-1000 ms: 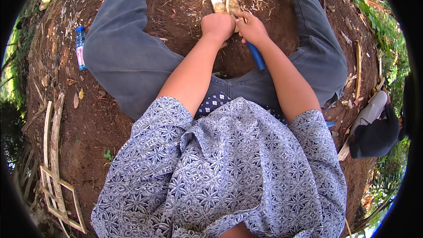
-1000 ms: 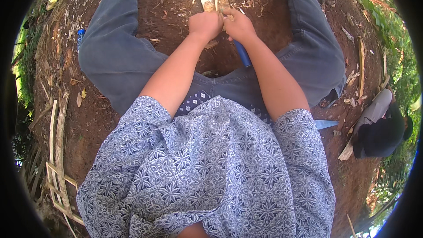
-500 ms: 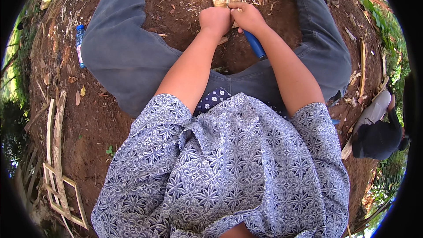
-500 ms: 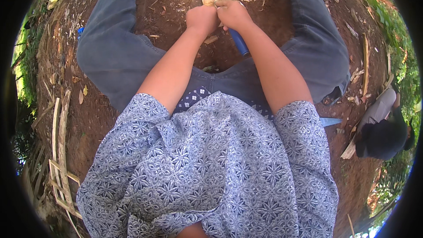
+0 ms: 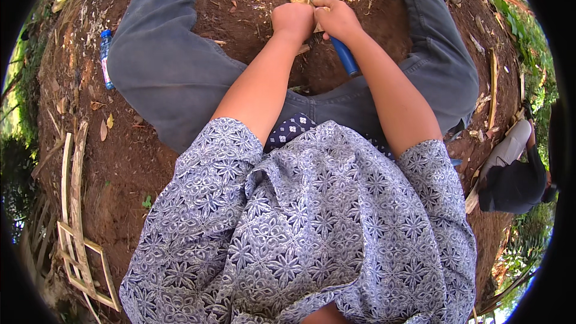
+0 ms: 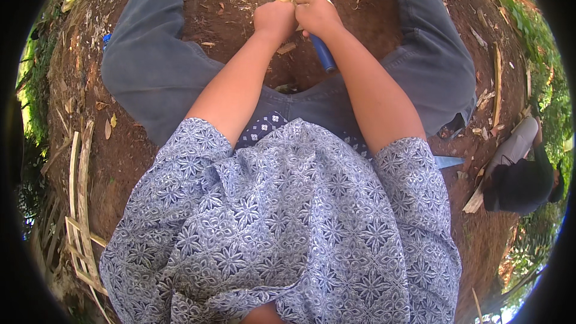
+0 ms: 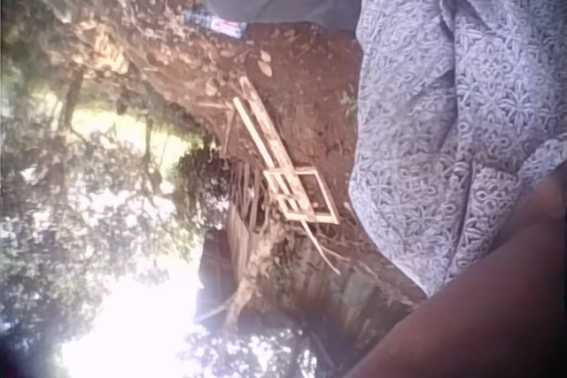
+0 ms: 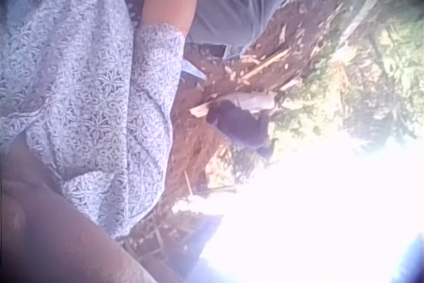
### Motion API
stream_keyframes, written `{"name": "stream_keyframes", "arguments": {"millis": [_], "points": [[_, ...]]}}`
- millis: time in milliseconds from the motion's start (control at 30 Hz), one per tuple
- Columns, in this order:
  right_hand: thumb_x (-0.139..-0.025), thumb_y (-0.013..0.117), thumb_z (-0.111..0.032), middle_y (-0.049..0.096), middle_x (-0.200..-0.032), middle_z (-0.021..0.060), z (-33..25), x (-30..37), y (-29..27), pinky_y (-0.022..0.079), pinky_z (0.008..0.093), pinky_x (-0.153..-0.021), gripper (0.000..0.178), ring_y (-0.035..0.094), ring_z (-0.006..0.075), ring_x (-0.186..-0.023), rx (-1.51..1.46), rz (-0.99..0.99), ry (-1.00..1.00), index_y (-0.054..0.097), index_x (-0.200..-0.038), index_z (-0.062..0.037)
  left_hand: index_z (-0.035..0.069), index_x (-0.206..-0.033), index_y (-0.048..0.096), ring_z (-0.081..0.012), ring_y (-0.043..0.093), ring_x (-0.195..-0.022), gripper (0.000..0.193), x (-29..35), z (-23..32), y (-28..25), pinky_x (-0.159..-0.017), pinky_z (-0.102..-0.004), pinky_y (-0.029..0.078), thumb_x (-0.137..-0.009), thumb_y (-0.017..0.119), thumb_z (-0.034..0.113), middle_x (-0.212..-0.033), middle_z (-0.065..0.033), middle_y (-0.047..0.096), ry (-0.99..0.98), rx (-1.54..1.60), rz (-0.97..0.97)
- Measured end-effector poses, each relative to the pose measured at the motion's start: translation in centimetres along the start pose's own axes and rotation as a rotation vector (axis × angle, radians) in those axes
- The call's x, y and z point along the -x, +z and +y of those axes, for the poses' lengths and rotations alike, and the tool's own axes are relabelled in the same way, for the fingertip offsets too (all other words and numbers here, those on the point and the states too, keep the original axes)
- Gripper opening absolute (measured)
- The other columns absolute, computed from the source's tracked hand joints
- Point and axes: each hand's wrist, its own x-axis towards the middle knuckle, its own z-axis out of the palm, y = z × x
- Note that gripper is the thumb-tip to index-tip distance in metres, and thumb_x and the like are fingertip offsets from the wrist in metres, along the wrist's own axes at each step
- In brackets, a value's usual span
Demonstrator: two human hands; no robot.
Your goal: The person sits on the ground and uses a knife to carve a piece of wood. They hold the wood with one hand and the knife with the other, making precise cuts to shape the wood.
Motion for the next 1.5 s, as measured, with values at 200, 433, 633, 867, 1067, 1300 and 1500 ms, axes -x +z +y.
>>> {"name": "stream_keyframes", "arguments": {"millis": [200, 433, 633, 867, 1067, 1300, 1500], "points": [[-0.088, 0.053, -0.016, 0.074, -0.082, 0.0133, -0.2, -0.9, 0.0, 0.058, 0.0351, -0.064, 0.045, 0.069, 0.0179, -0.057, 0.082, -0.015, -0.057, 0.068, -0.130, -0.0080, 0.011, -0.099, 0.079, -0.0320, 0.074, -0.097, 0.024, -0.2, 0.1, 0.4, -0.081, -0.0439, 0.059, -0.088, 0.061, 0.022, -0.102, -0.0145, 0.076, -0.057, 0.072, -0.038], [-0.086, 0.054, -0.013, 0.071, -0.071, 0.0136, -1.7, -0.6, 0.4, 0.057, 0.0360, -0.064, 0.033, 0.069, 0.0202, -0.056, 0.209, 0.009, -0.052, 0.074, -0.112, -0.0062, 0.013, -0.100, 0.079, -0.0316, 0.074, -0.099, 0.024, -0.3, -0.1, 1.1, -0.083, -0.0433, 0.059, -0.087, 0.067, 0.028, -0.103, -0.0129, 0.076, -0.080, 0.151, -0.021], [-0.087, 0.056, -0.013, 0.071, -0.071, 0.0149, -1.9, -0.5, 1.2, 0.057, 0.0354, -0.062, 0.029, 0.069, 0.0206, -0.055, 0.200, 0.065, -0.051, 0.076, -0.107, -0.0062, 0.015, -0.099, 0.079, -0.0307, 0.074, -0.099, 0.022, -0.1, -0.1, 0.5, -0.082, -0.0426, 0.059, -0.085, 0.069, 0.029, -0.103, -0.0117, 0.076, -0.074, 0.171, -0.036], [-0.090, 0.053, -0.012, 0.072, -0.072, 0.0144, -1.8, 0.2, 2.0, 0.056, 0.0341, -0.059, 0.039, 0.067, 0.0192, -0.053, 0.051, 0.136, -0.033, 0.072, -0.123, -0.0048, 0.016, -0.099, 0.079, -0.0328, 0.074, -0.098, 0.027, -0.7, -0.7, 1.8, -0.081, -0.0451, 0.059, -0.083, 0.073, 0.036, -0.102, -0.0132, 0.076, -0.100, 0.223, 0.016], [-0.090, 0.054, -0.013, 0.073, -0.076, 0.0155, -2.0, -0.9, 2.0, 0.057, 0.0350, -0.061, 0.040, 0.068, 0.0207, -0.055, 0.077, 0.115, -0.033, 0.070, -0.126, -0.0038, 0.013, -0.099, 0.079, -0.0324, 0.073, -0.099, 0.026, -0.9, -0.9, 0.9, -0.083, -0.0445, 0.059, -0.083, 0.075, 0.034, -0.101, -0.0140, 0.076, -0.154, 0.273, 0.005], [-0.093, 0.055, -0.019, 0.075, -0.081, 0.0108, -2.2, -1.2, 3.2, 0.057, 0.0321, -0.059, 0.041, 0.067, 0.0157, -0.053, 0.107, 0.197, 0.003, 0.068, -0.129, -0.0068, 0.013, -0.100, 0.079, -0.0330, 0.074, -0.096, 0.028, -0.5, -1.4, 0.8, -0.080, -0.0443, 0.059, -0.082, 0.076, 0.034, -0.100, -0.0144, 0.076, -0.119, 0.268, 0.042], [-0.089, 0.056, -0.019, 0.076, -0.089, 0.0138, -2.1, -1.3, 1.6, 0.059, 0.0329, -0.069, 0.046, 0.071, 0.0178, -0.061, 0.052, 0.099, 0.006, 0.068, -0.132, -0.0092, 0.011, -0.105, 0.077, -0.0329, 0.074, -0.100, 0.031, 0.4, -0.7, 0.1, -0.082, -0.0445, 0.060, -0.086, 0.072, 0.035, -0.103, -0.0146, 0.076, -0.136, 0.273, 0.039]]}}
